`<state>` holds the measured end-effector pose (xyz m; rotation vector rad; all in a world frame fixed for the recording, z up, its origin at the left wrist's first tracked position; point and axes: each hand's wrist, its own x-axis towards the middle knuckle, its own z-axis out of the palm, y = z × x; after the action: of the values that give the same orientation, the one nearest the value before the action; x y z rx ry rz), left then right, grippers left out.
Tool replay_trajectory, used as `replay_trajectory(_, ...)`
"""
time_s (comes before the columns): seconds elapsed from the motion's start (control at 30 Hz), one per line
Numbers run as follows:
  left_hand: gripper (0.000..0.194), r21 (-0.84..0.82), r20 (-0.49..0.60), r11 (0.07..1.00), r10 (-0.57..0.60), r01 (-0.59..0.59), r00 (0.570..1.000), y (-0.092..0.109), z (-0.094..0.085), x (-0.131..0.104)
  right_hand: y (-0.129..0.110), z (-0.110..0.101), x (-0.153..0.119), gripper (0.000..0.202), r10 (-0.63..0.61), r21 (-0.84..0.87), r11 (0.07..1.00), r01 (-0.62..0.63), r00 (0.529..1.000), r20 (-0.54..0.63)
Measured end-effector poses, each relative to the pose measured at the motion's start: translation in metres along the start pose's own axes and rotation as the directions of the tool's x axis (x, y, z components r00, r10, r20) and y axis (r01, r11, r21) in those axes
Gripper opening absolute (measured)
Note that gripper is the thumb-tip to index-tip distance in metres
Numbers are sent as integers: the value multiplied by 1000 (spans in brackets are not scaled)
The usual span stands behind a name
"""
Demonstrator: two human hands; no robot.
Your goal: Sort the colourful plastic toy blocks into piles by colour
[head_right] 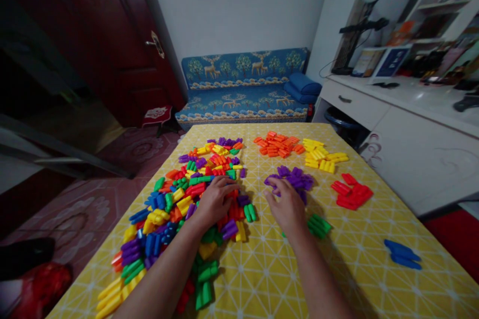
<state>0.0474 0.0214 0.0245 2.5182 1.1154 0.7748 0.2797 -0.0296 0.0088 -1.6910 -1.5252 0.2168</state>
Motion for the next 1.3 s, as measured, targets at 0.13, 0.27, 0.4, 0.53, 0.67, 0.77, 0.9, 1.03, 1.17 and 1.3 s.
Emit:
replay_trajectory(0.13, 42, 44, -5, 997, -63, 64, 998, -1, 0, -1, -35, 27, -17, 54, -69, -17, 997, 77, 957, 281)
replay_trajectory(0.27, 39, 48, -9, 997, -62, 62, 998, -1, -3, 0, -44, 52, -31, 56, -98, 50, 995, 89, 972, 212)
replay_trajectory(0.4, 33, 11, -16, 997, -74, 74, 997, 0, -5, 0, -42, 64, -34, 24, 1, 279, 960, -31, 994, 108)
replay_trajectory(0.53, 23, -62, -73, 993, -109, 105, 991, -2, -4, -1, -41, 63, -33, 22, 110, 412, 901, -133, 991, 81)
replay_trajectory(0.67, 18, -84, -128, 989, -129, 119, 983, -3, -2, -2, -39, 62, -33, 20, 120, 413, 899, -145, 989, 85)
replay_trajectory(0.77, 17, -110, -169, 985, -147, 130, 975, -2, -2, -2, -38, 63, -32, 20, 108, 467, 875, -130, 991, 75)
replay_trajectory(0.9, 13, -177, -211, 973, -181, 145, 961, -4, -2, -2, -37, 64, -32, 24, 117, 518, 841, -154, 988, 103)
replay_trajectory(1.03, 11, -205, -205, 968, -185, 143, 961, -7, -1, -3, -38, 66, -32, 26, 76, 423, 902, -89, 996, 47)
replay_trajectory(1.17, 10, -251, -214, 960, -182, 126, 960, -5, -1, -3, -40, 66, -31, 38, -64, 316, 946, 69, 998, -27)
replay_trajectory(1.3, 13, -322, -112, 945, -86, 45, 990, -1, -2, -3, -42, 66, -31, 29, -140, 279, 950, 143, 990, -30)
